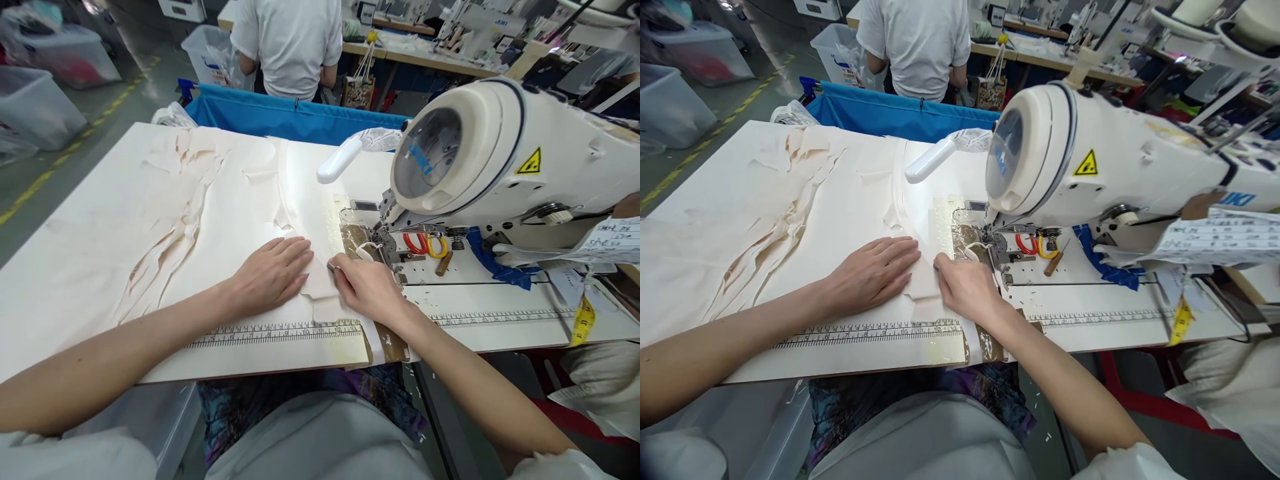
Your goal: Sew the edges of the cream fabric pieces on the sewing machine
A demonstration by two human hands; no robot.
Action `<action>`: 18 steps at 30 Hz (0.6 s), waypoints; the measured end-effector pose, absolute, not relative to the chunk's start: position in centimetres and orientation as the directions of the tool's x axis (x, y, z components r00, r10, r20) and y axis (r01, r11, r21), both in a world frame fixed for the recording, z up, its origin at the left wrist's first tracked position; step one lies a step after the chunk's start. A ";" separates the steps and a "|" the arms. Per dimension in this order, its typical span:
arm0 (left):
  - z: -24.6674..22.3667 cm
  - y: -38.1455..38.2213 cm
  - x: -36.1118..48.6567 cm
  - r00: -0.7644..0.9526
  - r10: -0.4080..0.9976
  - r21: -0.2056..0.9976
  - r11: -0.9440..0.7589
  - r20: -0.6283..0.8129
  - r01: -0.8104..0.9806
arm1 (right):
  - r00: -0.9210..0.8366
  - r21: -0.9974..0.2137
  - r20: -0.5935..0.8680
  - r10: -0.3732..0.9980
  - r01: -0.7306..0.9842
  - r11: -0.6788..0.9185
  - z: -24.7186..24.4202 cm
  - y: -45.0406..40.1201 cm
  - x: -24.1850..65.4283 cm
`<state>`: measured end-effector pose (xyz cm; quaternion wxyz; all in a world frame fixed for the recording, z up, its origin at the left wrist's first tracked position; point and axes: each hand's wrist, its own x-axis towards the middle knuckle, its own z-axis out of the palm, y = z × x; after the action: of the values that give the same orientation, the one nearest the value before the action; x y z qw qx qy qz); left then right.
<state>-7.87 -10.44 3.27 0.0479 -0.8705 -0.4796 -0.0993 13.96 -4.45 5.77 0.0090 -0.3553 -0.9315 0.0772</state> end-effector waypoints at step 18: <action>3.2 -10.3 -8.1 0.543 0.810 0.011 -0.559 0.221 0.829 | -0.711 -0.272 0.063 0.700 0.663 0.698 4.4 -3.0 12.3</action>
<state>-8.07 -10.28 3.16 0.0474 -0.8771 -0.4672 -0.1008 12.35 -2.97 4.42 0.0812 -0.3712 -0.9178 0.1155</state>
